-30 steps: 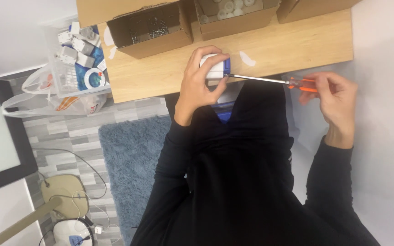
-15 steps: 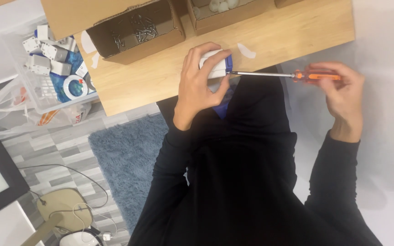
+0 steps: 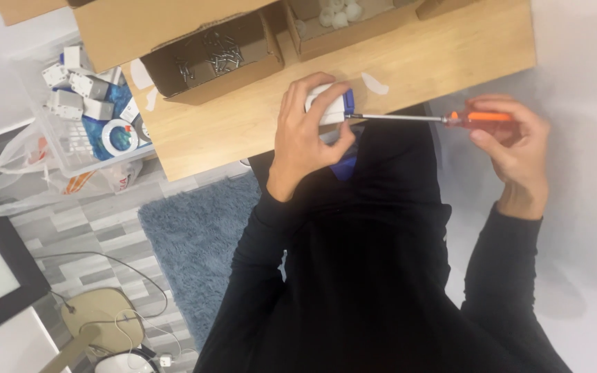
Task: The person assembles a blue plastic electrical component by inserting a metal screw and tightening it with a screwdriver. They then attach a white plastic cover to the blue component and secure it by tightening screws with the screwdriver.
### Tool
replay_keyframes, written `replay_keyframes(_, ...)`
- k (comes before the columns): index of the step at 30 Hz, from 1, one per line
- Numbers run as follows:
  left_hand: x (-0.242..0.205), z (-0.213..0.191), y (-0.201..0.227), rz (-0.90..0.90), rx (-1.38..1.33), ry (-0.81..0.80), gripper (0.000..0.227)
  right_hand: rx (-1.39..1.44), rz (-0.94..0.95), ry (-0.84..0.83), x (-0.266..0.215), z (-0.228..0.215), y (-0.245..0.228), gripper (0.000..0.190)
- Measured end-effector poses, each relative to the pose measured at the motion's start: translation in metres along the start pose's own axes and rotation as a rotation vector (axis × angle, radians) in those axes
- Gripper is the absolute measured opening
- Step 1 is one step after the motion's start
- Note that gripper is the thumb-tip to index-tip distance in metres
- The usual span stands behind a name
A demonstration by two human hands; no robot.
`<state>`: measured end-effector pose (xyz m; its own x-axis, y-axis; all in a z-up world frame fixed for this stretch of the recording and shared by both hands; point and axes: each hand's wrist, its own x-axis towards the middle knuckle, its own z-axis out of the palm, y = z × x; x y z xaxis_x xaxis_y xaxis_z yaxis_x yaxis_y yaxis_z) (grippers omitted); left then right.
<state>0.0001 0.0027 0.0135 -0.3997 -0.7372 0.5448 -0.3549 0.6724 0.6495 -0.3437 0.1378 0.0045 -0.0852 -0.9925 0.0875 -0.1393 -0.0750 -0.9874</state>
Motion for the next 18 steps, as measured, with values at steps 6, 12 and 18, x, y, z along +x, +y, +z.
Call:
replay_keyframes(6,-0.002,0.007,-0.001,-0.036,0.044,0.012,0.05,-0.104,0.157,0.121,-0.002,-0.01,0.017,0.019)
replay_keyframes(12,0.004,0.009,0.001,-0.031,0.025,0.026,0.044,0.047,-0.017,0.032,-0.001,-0.035,0.047,0.018)
replay_keyframes(18,0.007,0.016,-0.001,-0.016,0.019,0.045,0.04,-0.006,-0.146,0.03,0.008,-0.044,0.05,0.015)
